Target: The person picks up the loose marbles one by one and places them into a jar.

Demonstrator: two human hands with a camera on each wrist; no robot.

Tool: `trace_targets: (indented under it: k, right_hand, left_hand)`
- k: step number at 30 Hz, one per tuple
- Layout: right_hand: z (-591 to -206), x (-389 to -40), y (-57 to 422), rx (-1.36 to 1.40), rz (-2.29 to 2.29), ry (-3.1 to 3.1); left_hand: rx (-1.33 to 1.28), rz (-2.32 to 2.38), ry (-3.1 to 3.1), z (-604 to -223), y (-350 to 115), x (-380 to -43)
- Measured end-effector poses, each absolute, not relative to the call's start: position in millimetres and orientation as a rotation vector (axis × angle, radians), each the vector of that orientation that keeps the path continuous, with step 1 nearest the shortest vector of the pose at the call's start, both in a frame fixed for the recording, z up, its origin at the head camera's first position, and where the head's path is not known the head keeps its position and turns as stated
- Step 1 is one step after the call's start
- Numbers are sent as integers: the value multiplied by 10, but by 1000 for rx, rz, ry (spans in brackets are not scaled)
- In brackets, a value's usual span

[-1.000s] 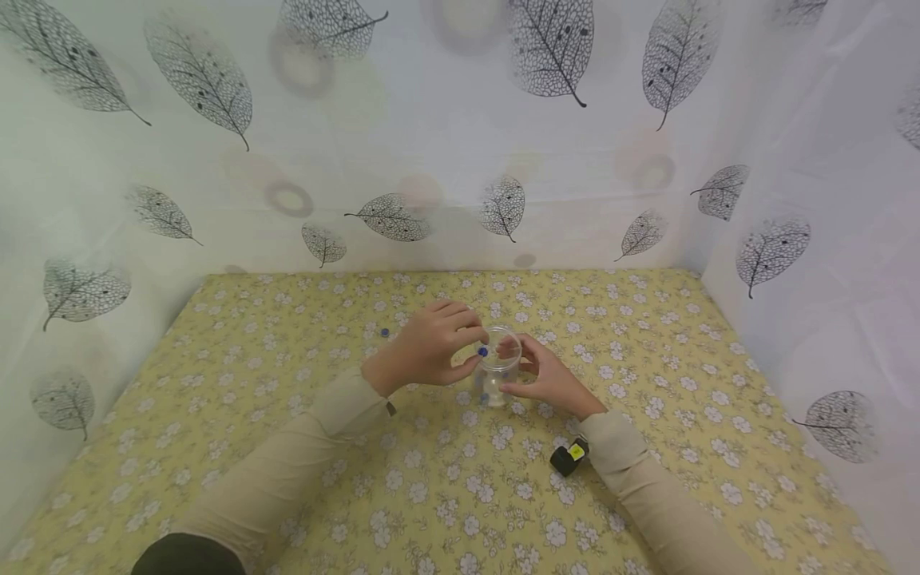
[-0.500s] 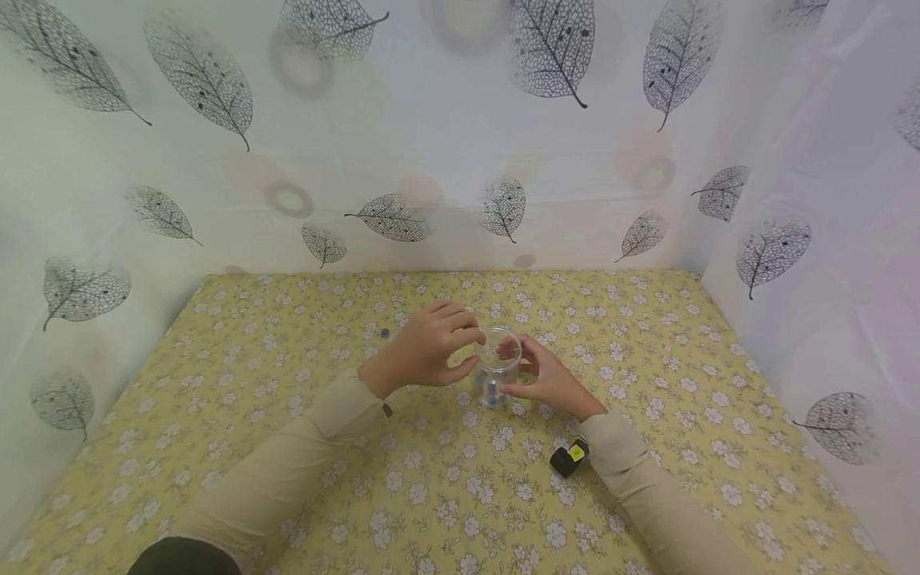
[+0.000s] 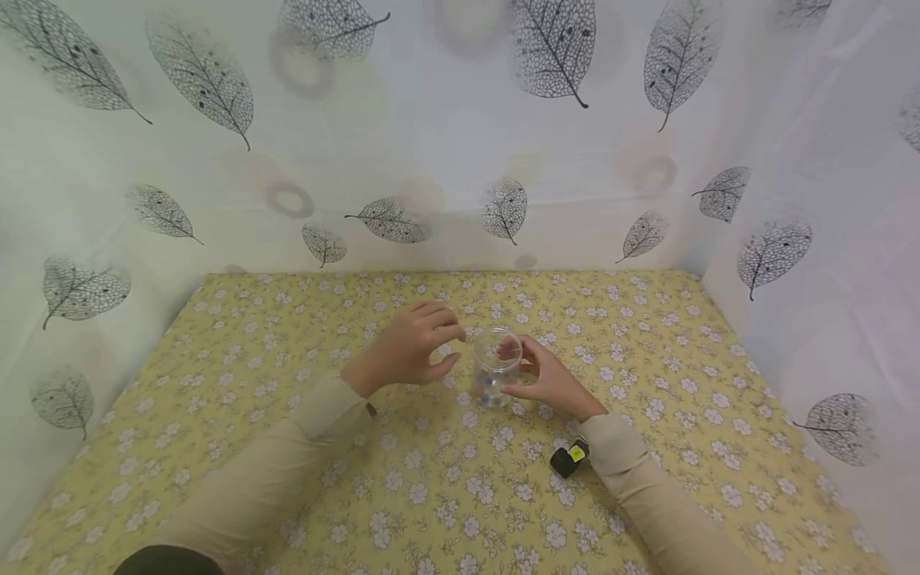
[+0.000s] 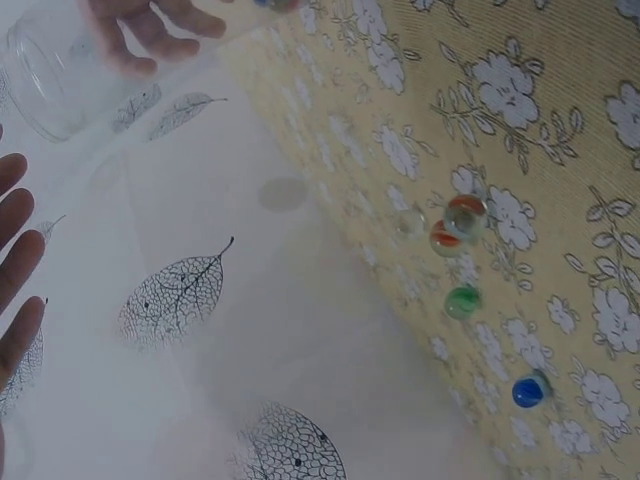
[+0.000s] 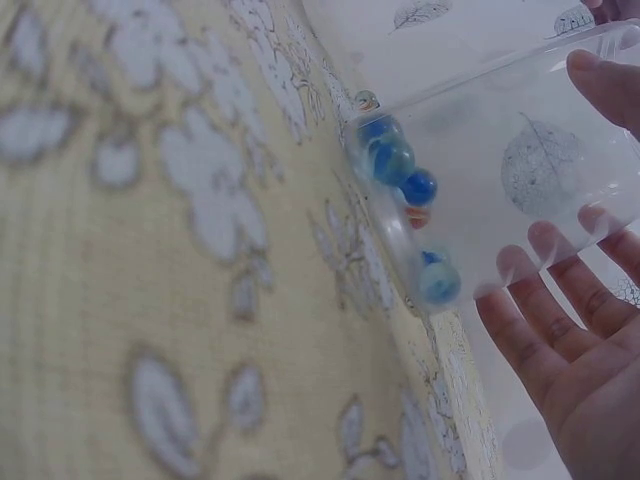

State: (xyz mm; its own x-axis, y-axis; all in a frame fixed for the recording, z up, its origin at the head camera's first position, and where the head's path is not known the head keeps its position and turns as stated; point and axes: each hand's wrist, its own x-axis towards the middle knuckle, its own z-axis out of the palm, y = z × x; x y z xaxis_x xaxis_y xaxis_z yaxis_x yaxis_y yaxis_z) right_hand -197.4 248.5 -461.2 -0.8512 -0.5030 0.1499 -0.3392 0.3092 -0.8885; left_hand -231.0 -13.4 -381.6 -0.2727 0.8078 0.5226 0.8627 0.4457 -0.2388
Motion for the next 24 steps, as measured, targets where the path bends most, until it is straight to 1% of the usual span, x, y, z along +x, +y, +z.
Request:
trace_targets:
  k: [24]
  right_hand:
    - [-4621, -1972, 2494, -787, -1561, 2421]
  left_hand:
    - [-1290, -120, -2206, -3952, -693, -2488]
